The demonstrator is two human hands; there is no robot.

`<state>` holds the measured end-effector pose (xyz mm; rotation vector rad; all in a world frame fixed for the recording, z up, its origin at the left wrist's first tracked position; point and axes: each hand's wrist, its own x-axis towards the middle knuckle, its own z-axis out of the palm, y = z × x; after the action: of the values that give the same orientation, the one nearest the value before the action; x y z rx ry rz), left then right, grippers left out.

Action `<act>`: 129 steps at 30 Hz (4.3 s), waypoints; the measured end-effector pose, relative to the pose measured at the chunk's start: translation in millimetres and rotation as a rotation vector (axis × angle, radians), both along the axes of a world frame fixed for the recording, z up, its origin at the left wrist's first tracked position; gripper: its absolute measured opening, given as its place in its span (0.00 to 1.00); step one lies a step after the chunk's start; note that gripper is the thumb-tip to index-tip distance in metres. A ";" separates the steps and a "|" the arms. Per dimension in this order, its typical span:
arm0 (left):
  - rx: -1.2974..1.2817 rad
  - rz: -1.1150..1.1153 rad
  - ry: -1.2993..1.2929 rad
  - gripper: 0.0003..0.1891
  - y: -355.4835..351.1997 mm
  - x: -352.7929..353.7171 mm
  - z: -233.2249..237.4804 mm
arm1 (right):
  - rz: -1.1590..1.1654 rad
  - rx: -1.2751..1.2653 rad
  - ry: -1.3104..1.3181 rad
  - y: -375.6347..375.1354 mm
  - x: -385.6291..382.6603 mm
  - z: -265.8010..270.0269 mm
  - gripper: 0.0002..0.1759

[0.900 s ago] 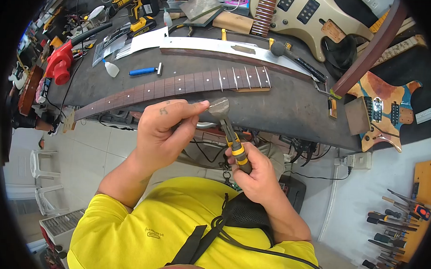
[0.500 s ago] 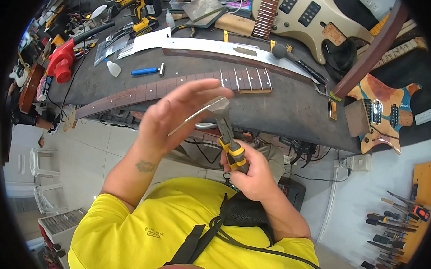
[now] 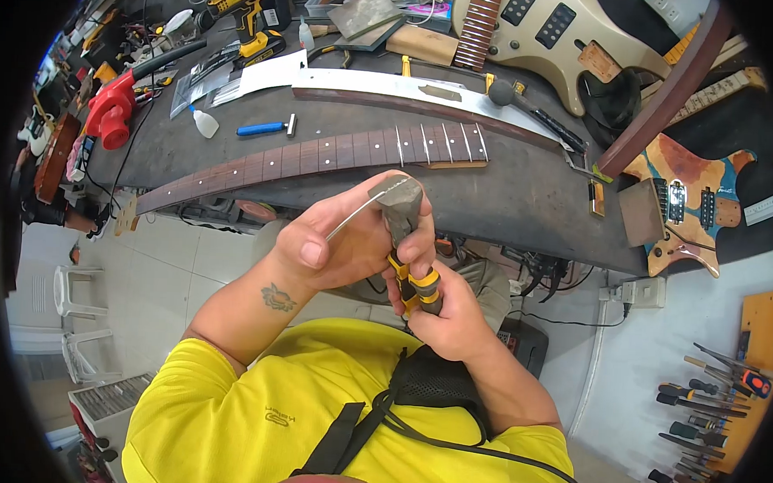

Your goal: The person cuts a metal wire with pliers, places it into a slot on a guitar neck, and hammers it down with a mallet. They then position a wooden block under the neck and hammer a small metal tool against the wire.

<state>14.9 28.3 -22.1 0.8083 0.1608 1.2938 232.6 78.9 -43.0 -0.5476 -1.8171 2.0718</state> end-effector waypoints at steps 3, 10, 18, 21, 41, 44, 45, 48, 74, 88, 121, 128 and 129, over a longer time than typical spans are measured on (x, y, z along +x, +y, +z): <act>0.008 -0.005 -0.010 0.50 -0.4 0.3 -0.5 | 0.015 -0.041 0.000 0.7 0.1 0.3 0.26; 0.007 -0.006 -0.009 0.50 -0.7 2.5 -2.7 | 0.019 -0.046 0.016 -0.6 0.2 0.8 0.26; -0.002 -0.002 -0.033 0.50 -3.2 4.0 -3.8 | 0.019 -0.049 0.013 -1.2 1.9 -2.0 0.25; 0.009 -0.001 -0.030 0.52 -2.0 3.3 -7.4 | 0.028 -0.047 0.011 -0.5 0.8 -1.7 0.25; 0.511 1.380 0.965 0.11 -34.0 -9.0 44.4 | 0.260 -0.010 0.046 8.6 -4.6 6.4 0.49; 0.160 1.254 1.067 0.13 -39.5 -9.4 59.4 | 0.080 0.203 -0.015 6.1 -3.7 3.6 0.50; 0.133 1.220 1.168 0.13 -40.7 -7.7 61.4 | 0.078 0.204 -0.017 7.9 -2.2 2.4 0.50; 0.223 1.225 1.318 0.16 -39.5 -11.6 48.0 | 0.043 0.265 -0.050 12.7 1.5 0.0 0.51; 0.462 1.126 1.435 0.24 -50.5 -26.8 54.3 | 0.021 0.272 -0.092 7.0 0.6 7.4 0.51; -0.175 0.634 0.398 0.42 -24.2 -28.0 30.1 | 0.038 0.065 -0.114 4.2 -7.9 9.2 0.32; -0.044 0.151 -0.015 0.50 -6.0 -13.8 -3.2 | 0.020 -0.101 -0.031 -3.7 -19.2 -5.0 0.32; -0.270 0.530 0.421 0.24 -41.3 -43.4 13.1 | -0.066 0.159 -0.127 7.9 -14.4 -2.4 0.36; -0.266 0.522 0.457 0.18 -45.1 -46.9 12.5 | -0.061 0.157 -0.126 7.7 -15.0 -3.1 0.36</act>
<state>-32.0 -16.8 -9.6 0.8493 0.9411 1.5079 217.6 86.6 -46.1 -0.6954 -1.9862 1.8732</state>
